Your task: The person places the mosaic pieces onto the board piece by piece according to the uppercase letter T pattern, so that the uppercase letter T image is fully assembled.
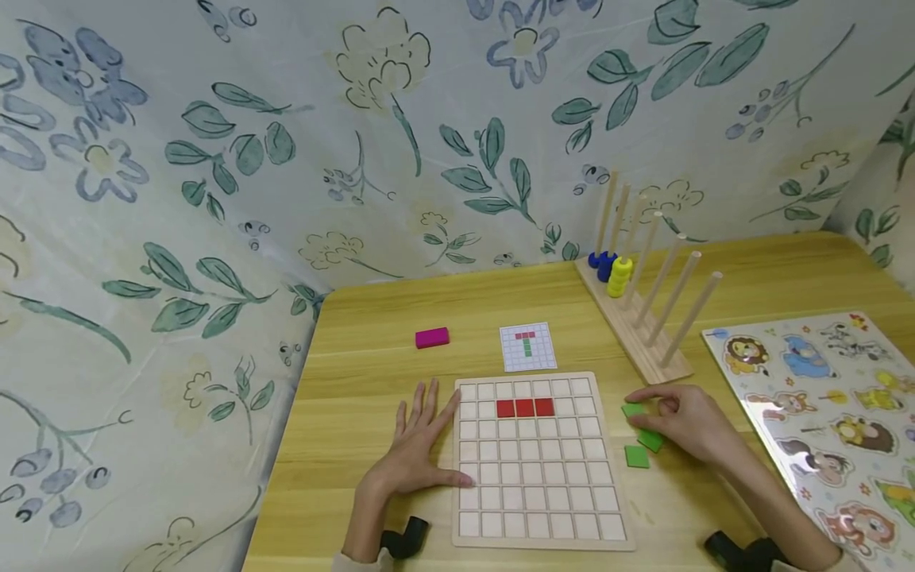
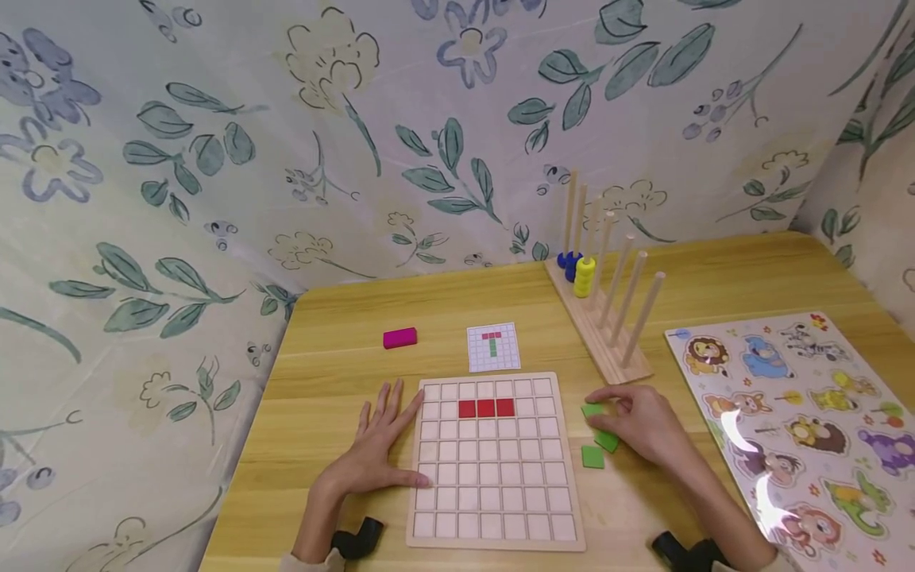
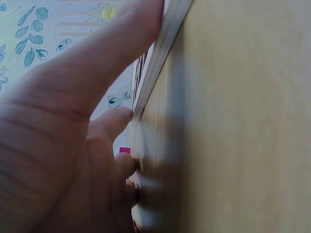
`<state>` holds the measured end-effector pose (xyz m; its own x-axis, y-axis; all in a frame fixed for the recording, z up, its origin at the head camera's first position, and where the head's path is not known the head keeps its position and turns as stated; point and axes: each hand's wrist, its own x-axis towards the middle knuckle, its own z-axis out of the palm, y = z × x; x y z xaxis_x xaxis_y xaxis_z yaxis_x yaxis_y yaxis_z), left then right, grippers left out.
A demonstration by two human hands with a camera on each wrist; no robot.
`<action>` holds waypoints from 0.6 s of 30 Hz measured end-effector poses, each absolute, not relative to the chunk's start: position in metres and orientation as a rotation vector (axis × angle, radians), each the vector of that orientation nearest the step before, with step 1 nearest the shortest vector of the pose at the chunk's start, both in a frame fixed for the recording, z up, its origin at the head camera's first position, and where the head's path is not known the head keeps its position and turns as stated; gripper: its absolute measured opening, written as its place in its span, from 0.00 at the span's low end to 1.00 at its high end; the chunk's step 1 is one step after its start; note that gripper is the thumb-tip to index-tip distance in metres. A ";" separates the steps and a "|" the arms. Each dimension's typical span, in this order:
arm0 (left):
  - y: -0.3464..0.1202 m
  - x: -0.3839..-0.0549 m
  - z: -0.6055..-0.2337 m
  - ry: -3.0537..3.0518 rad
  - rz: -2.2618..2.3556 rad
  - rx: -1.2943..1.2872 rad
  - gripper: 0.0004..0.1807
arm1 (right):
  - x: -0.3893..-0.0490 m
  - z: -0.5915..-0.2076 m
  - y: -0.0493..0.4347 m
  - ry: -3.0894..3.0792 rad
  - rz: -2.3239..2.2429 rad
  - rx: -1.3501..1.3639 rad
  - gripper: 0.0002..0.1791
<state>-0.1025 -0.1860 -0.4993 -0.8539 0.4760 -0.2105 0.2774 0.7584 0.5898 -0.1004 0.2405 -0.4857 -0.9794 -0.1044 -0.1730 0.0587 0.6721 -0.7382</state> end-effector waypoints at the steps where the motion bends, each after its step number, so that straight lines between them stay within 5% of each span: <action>1: -0.186 -0.102 -0.499 2.606 0.792 0.579 0.70 | -0.100 -0.486 0.241 2.679 -1.200 -0.035 0.20; 18: -0.186 -0.102 -0.499 2.601 0.788 0.585 0.70 | -0.105 -0.486 0.235 2.676 -1.209 -0.026 0.22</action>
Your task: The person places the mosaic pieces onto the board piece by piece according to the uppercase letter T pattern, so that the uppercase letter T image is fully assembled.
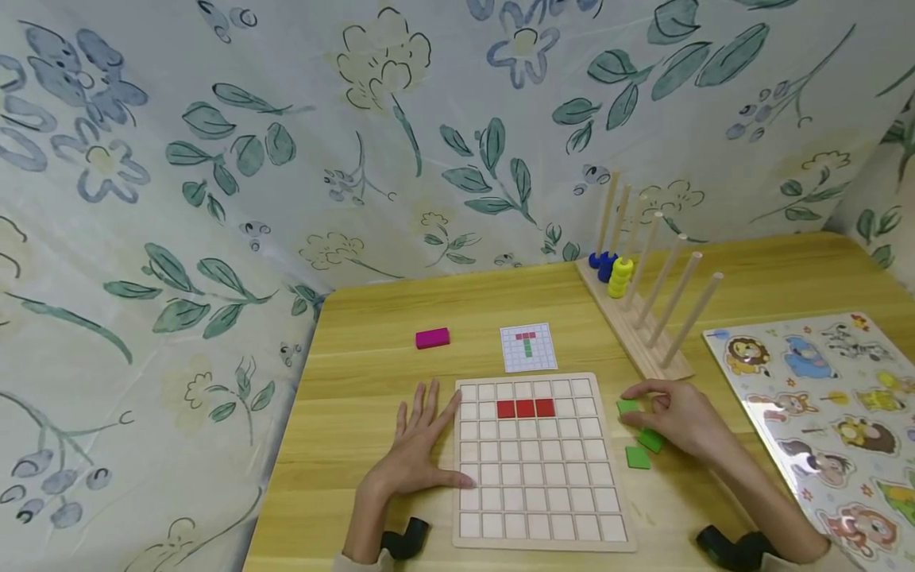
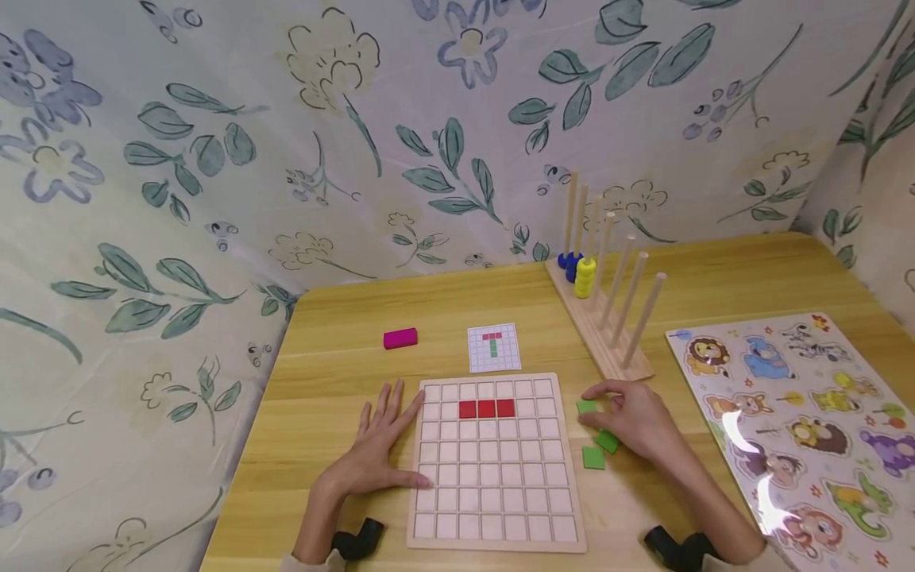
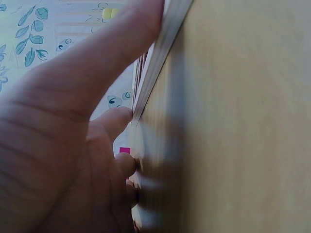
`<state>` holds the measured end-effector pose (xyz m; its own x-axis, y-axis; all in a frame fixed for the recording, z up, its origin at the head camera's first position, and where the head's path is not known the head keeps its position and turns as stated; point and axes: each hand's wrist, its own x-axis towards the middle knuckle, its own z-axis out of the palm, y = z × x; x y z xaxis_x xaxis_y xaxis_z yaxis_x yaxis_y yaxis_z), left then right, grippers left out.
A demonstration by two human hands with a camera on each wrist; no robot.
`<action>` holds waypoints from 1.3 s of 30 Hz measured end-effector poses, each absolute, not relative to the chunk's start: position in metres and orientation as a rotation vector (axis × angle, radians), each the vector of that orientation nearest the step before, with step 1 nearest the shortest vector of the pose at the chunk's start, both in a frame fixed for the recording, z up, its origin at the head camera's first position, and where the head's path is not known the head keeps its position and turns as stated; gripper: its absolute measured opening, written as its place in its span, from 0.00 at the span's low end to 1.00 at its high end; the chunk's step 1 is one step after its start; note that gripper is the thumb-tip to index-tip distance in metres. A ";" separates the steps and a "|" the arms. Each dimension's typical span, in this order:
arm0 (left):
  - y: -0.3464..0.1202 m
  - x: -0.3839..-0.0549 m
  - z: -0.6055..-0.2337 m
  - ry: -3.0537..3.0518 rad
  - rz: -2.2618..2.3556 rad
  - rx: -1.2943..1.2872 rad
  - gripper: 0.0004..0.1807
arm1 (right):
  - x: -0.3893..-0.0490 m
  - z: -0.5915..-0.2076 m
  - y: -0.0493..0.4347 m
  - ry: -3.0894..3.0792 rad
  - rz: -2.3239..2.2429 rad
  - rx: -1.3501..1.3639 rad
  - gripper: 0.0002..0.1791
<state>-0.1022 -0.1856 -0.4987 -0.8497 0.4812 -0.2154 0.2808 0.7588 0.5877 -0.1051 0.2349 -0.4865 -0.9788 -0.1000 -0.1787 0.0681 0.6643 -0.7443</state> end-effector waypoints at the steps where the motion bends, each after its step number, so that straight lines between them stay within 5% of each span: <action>1: -0.186 -0.102 -0.499 2.603 0.786 0.587 0.70 | -0.105 -0.486 0.235 2.661 -1.220 -0.022 0.22; 26: -0.186 -0.102 -0.498 2.597 0.795 0.588 0.70 | -0.104 -0.479 0.227 2.639 -1.218 -0.060 0.23; 39: -0.187 -0.102 -0.499 2.606 0.793 0.603 0.69 | -0.101 -0.461 0.176 2.479 -1.403 -0.160 0.18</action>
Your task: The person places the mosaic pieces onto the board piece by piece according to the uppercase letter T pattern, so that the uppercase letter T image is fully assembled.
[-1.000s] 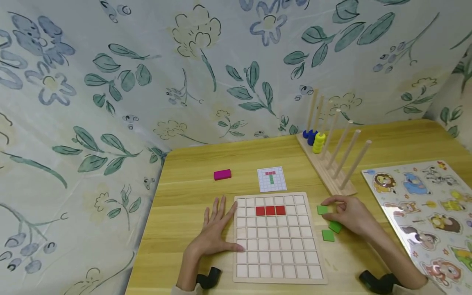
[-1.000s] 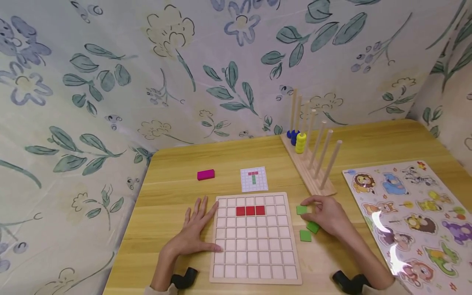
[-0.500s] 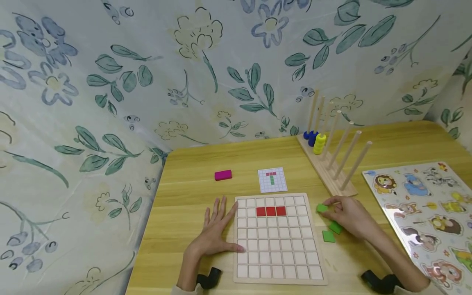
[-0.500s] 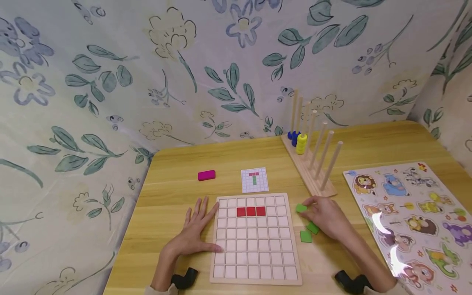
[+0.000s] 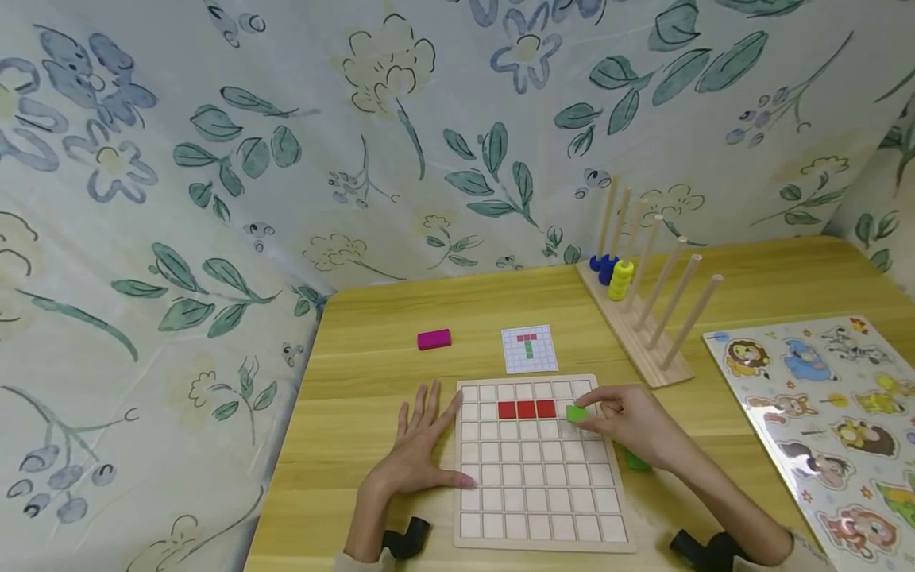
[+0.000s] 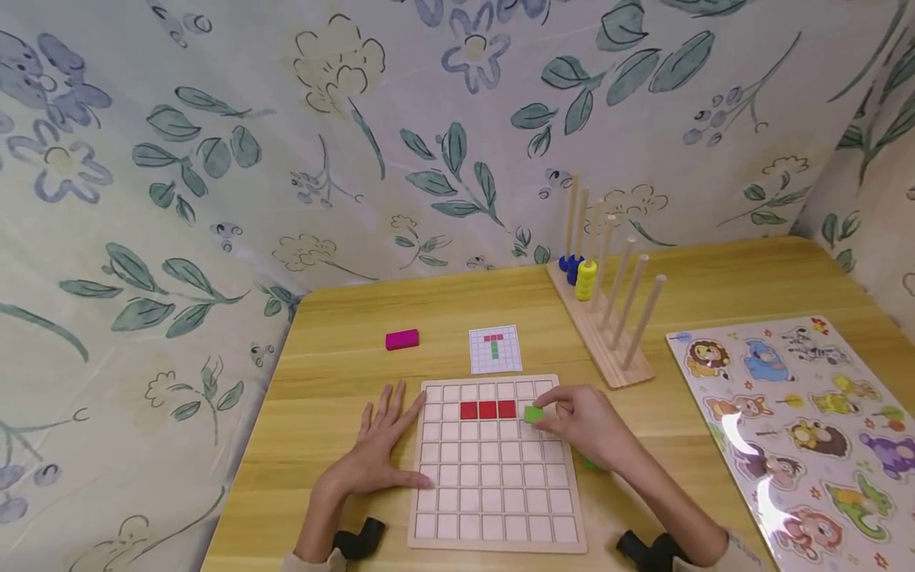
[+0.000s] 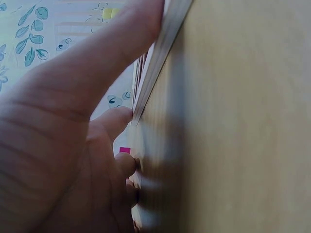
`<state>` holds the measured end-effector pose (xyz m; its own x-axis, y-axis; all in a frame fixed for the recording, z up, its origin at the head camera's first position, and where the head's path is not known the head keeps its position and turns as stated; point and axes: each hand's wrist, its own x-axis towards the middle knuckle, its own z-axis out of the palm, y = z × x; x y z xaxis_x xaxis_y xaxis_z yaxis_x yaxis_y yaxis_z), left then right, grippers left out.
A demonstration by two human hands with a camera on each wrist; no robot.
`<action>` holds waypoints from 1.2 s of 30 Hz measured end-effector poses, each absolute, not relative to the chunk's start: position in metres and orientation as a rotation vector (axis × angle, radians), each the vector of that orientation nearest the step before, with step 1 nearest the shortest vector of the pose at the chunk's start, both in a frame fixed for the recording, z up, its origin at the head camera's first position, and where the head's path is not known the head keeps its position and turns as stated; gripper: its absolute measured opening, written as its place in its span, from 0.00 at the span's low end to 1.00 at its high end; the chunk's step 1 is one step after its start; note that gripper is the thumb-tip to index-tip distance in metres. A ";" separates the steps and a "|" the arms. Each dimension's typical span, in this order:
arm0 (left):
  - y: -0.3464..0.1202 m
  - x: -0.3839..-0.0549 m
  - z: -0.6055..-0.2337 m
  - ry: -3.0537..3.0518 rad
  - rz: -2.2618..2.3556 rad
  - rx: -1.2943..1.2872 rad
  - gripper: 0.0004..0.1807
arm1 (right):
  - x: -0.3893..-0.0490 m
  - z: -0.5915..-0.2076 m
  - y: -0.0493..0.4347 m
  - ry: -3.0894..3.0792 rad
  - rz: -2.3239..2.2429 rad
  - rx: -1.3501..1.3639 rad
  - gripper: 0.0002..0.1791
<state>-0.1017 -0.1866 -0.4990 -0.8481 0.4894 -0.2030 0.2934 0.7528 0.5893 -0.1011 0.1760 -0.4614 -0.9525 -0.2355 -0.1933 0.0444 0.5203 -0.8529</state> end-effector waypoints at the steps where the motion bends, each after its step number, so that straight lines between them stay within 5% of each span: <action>1: -0.187 -0.102 -0.499 2.607 0.793 0.602 0.69 | -0.101 -0.462 0.170 2.480 -1.397 -0.174 0.17; 14: -0.187 -0.102 -0.500 2.608 0.790 0.599 0.70 | -0.106 -0.473 0.114 2.487 -1.376 -0.218 0.10; 36: -0.187 -0.103 -0.501 2.611 0.810 0.599 0.69 | -0.109 -0.476 0.103 2.534 -1.285 -0.187 0.09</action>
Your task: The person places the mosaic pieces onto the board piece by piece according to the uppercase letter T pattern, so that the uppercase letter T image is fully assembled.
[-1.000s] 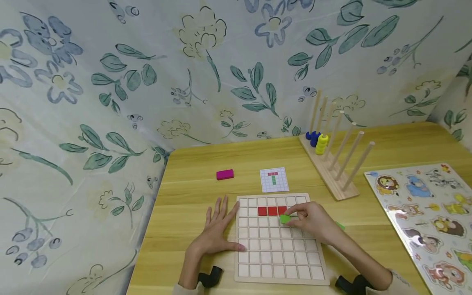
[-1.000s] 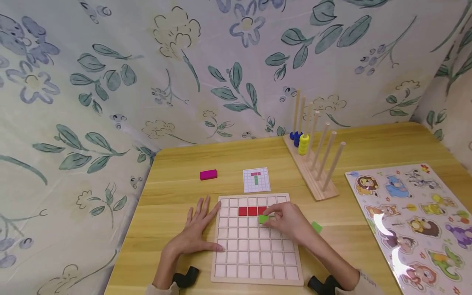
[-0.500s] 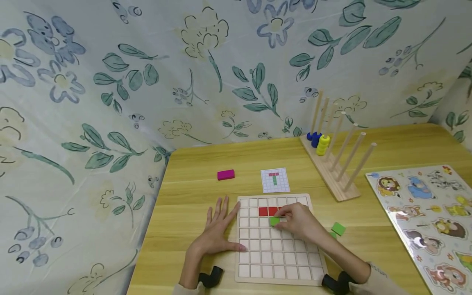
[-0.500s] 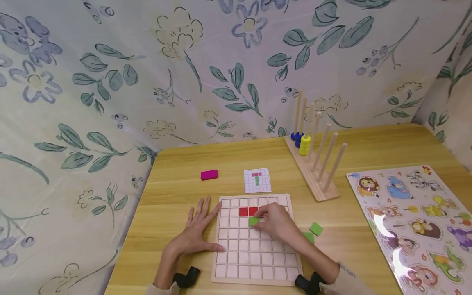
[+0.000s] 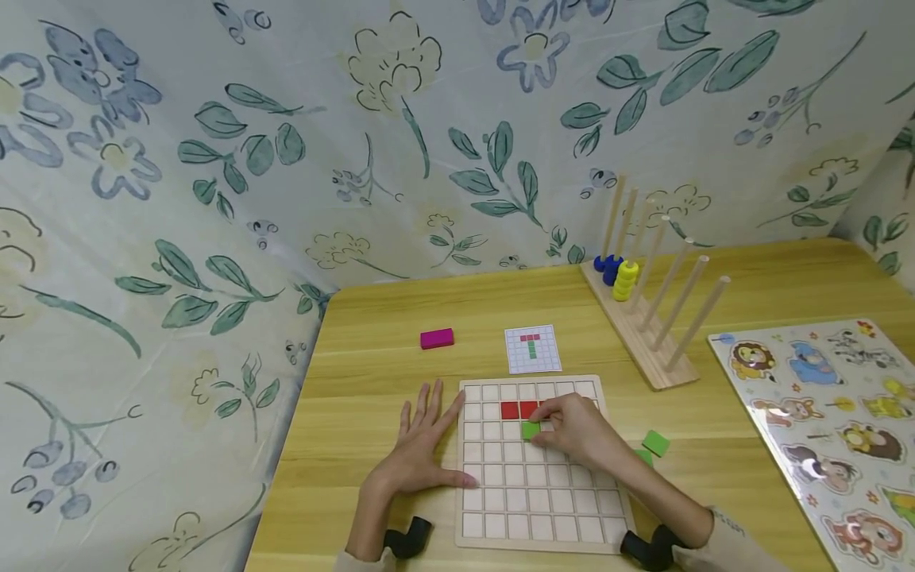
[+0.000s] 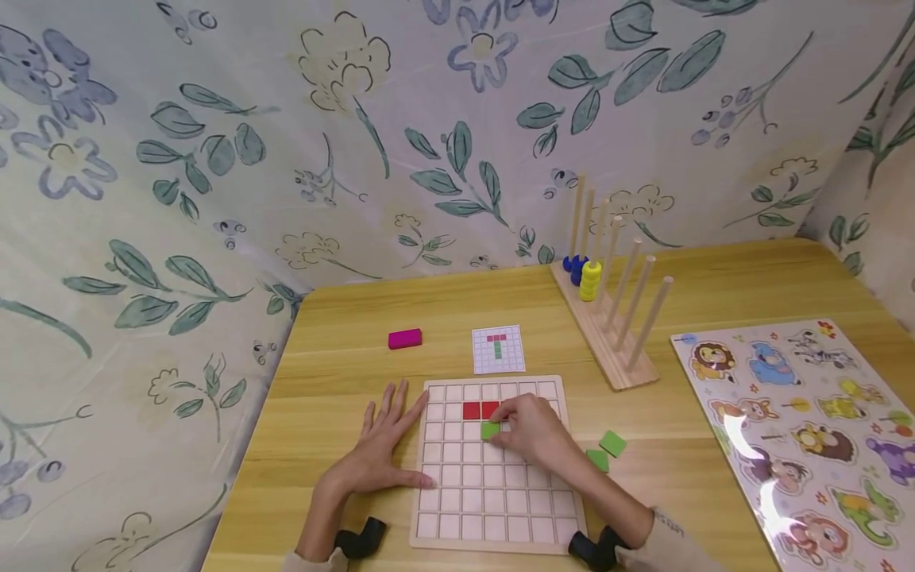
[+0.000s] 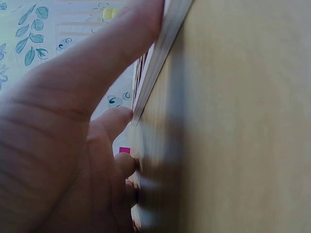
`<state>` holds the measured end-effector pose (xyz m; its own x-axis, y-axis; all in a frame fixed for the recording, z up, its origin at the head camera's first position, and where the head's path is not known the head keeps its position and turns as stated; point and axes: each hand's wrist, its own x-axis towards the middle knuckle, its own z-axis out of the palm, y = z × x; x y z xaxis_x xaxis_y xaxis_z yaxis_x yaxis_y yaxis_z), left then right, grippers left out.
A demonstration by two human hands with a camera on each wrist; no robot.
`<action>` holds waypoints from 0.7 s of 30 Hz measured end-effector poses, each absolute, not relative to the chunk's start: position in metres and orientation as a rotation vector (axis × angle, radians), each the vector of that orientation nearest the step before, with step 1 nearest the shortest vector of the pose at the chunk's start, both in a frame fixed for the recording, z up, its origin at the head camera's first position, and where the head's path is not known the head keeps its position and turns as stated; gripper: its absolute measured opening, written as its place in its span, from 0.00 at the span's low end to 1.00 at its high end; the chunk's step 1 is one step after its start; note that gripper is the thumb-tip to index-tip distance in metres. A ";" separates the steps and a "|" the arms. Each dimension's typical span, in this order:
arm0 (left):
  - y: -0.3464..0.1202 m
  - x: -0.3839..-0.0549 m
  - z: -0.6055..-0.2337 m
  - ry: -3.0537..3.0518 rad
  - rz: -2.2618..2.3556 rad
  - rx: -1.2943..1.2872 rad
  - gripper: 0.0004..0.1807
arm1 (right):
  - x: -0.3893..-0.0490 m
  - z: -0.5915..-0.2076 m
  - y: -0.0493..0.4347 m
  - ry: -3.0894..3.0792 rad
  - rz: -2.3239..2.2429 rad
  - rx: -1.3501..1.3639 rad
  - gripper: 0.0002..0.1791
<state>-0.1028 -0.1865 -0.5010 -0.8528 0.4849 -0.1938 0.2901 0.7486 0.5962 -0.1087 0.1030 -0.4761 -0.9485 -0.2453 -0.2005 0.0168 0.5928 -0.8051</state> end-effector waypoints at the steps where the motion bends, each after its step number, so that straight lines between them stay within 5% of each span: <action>1: -0.187 -0.103 -0.501 2.610 0.808 0.596 0.69 | -0.109 -0.476 0.103 2.533 -1.286 -0.185 0.09; 21: -0.186 -0.102 -0.501 2.617 0.791 0.595 0.70 | -0.109 -0.478 0.107 2.560 -1.265 -0.202 0.11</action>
<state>-0.1025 -0.1864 -0.5010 -0.8539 0.4813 -0.1982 0.2908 0.7570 0.5851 -0.1087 0.1070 -0.4784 -0.9517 -0.2453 -0.1848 -0.0023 0.6074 -0.7944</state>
